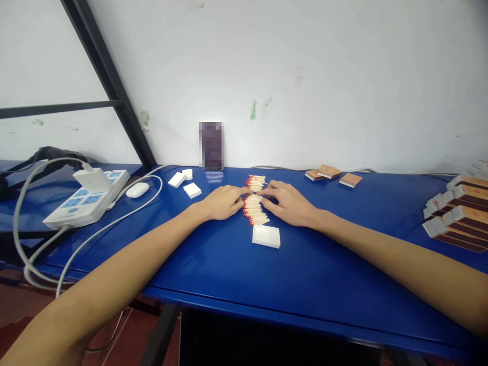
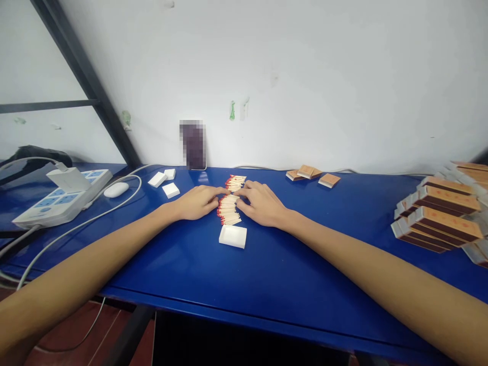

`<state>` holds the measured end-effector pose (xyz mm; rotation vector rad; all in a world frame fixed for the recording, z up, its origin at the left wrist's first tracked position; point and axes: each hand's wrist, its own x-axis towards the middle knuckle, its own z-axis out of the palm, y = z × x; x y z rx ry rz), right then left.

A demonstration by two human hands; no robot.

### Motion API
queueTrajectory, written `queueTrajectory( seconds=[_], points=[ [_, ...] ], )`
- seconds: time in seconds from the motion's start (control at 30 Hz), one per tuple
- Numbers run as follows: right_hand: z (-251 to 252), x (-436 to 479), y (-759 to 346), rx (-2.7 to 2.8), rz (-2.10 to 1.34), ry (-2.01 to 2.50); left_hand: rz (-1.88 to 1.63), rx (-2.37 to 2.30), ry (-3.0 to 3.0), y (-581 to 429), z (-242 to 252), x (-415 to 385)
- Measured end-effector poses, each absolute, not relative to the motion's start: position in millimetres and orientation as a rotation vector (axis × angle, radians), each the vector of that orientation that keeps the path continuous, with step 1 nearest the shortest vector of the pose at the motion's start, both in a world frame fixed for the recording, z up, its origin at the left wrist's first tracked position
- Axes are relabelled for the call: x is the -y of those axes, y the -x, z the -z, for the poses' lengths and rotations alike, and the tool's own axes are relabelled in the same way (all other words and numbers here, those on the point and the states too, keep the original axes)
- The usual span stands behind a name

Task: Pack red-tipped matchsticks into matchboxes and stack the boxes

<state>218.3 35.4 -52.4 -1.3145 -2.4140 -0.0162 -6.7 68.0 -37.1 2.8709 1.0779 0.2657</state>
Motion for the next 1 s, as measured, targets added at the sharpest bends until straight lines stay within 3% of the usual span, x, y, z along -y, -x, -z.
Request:
queueTrajectory(
  seconds=[0.27,1.0],
  points=[
    [53.5,-36.0,-216.8,2.281,0.071,1.514,-0.268,-1.097,-2.860,7.2,36.0,-65.9],
    [54.2,-38.6,-218.1,2.343,0.006,1.444,-0.305,-1.101,-2.824,8.1,36.6,-68.1]
  ],
)
